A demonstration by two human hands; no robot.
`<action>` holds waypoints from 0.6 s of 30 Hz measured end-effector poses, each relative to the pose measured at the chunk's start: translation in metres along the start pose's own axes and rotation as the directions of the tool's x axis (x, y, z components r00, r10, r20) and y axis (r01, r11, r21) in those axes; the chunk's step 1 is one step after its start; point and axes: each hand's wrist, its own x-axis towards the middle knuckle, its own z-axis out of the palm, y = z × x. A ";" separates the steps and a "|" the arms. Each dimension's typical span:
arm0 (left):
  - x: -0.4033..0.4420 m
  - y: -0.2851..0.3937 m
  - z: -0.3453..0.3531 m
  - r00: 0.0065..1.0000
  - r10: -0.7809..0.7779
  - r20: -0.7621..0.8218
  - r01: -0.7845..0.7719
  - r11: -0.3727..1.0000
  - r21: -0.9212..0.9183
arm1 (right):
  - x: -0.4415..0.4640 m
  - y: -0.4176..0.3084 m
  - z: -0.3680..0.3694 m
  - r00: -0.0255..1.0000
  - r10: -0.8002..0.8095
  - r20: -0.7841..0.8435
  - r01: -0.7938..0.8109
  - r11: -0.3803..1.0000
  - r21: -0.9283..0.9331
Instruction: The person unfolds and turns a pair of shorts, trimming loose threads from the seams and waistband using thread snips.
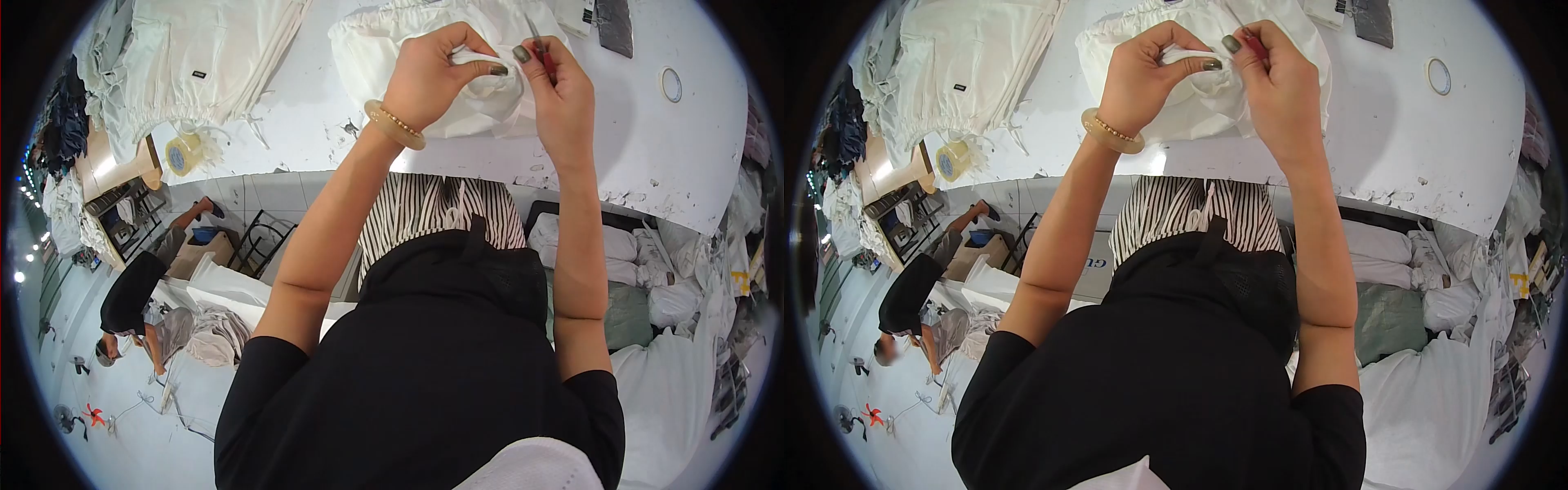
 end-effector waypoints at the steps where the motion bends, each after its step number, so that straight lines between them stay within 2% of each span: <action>1: -0.001 0.000 0.000 1.000 0.007 -0.001 -0.007 1.000 -0.012 | 0.000 0.001 -0.001 1.000 -0.003 -0.006 0.003 1.000 0.027; 2: -0.001 0.000 0.000 1.000 0.001 -0.004 -0.001 1.000 -0.011 | 0.000 0.002 -0.001 1.000 -0.006 -0.013 0.006 0.999 0.054; 7: -0.001 -0.004 0.002 1.000 -0.002 0.007 0.001 0.999 0.033 | -0.003 -0.007 -0.004 0.989 -0.119 0.082 0.135 0.965 -0.227; 8: 0.000 -0.006 0.003 0.999 0.038 -0.004 -0.037 0.999 0.022 | -0.003 -0.008 -0.005 0.986 -0.136 0.093 0.158 0.944 -0.289; 11: 0.001 -0.009 0.005 0.990 0.136 -0.021 -0.136 0.991 0.010 | -0.002 0.000 -0.002 0.994 -0.105 0.041 0.111 0.977 -0.181; 13: 0.001 -0.006 0.004 0.985 0.175 -0.011 -0.174 0.984 0.035 | -0.004 0.003 -0.002 0.999 -0.038 0.009 0.038 0.999 -0.026; 17: -0.001 -0.003 0.003 0.994 0.108 -0.002 -0.108 0.988 -0.106 | -0.006 0.004 -0.019 0.988 0.145 0.052 -0.153 0.963 0.223; 18: -0.003 -0.001 0.001 0.997 0.072 0.010 -0.070 0.988 -0.136 | -0.006 0.008 -0.025 0.992 0.122 0.034 -0.126 0.974 0.190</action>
